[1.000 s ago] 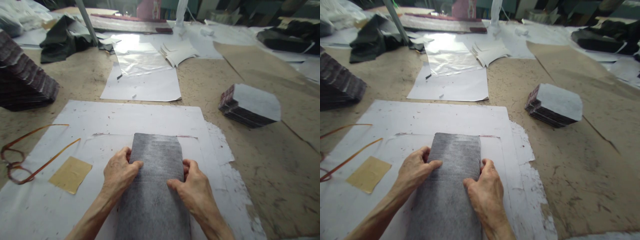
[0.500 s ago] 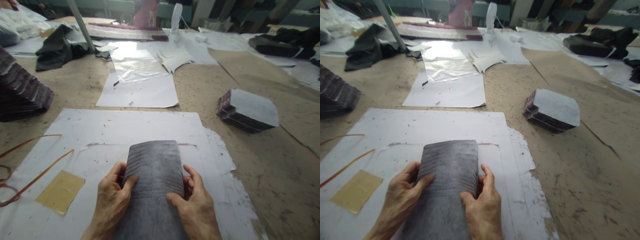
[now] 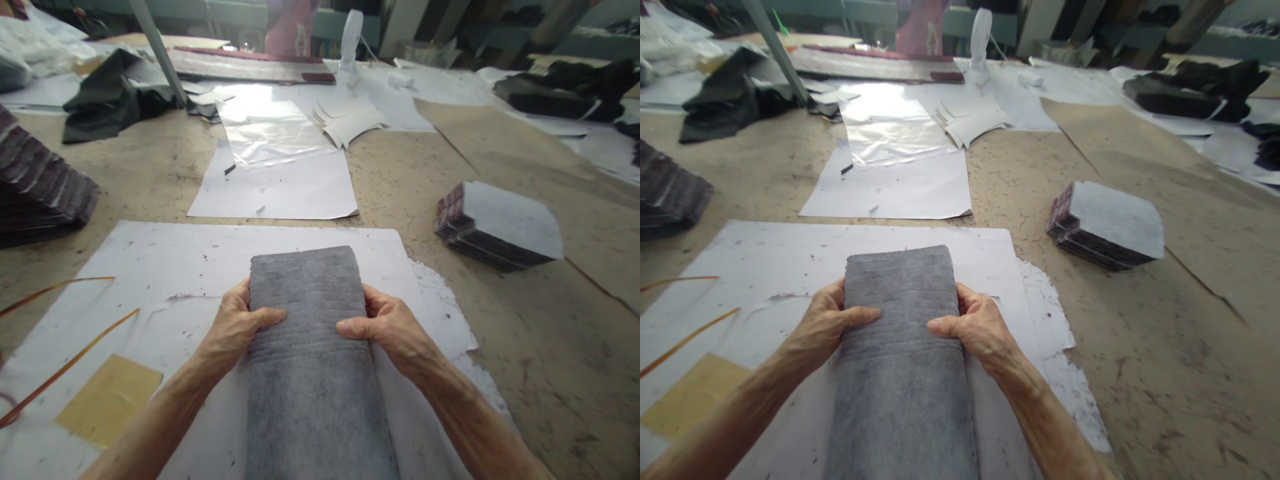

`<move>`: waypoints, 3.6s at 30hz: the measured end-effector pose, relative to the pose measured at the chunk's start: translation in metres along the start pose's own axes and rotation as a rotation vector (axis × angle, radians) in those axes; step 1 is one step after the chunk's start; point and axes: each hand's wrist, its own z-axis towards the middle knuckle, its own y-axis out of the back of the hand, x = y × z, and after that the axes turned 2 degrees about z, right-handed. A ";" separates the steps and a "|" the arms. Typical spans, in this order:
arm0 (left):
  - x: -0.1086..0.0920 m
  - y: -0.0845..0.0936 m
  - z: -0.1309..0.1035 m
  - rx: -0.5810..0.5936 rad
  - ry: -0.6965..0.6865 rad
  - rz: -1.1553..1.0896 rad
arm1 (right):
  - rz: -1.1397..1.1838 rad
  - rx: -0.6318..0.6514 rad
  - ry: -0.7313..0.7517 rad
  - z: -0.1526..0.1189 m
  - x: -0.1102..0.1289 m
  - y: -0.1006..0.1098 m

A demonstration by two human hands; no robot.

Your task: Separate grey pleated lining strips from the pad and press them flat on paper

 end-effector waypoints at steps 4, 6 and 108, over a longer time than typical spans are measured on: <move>-0.002 -0.002 0.008 -0.073 -0.111 -0.035 | -0.042 -0.203 0.109 0.015 -0.006 0.002; -0.005 -0.004 0.014 -0.059 -0.136 -0.037 | -0.071 -0.237 0.168 0.021 -0.007 0.005; 0.054 0.041 -0.043 -0.235 -0.565 1.314 | -1.528 -0.115 0.903 -0.020 -0.047 -0.037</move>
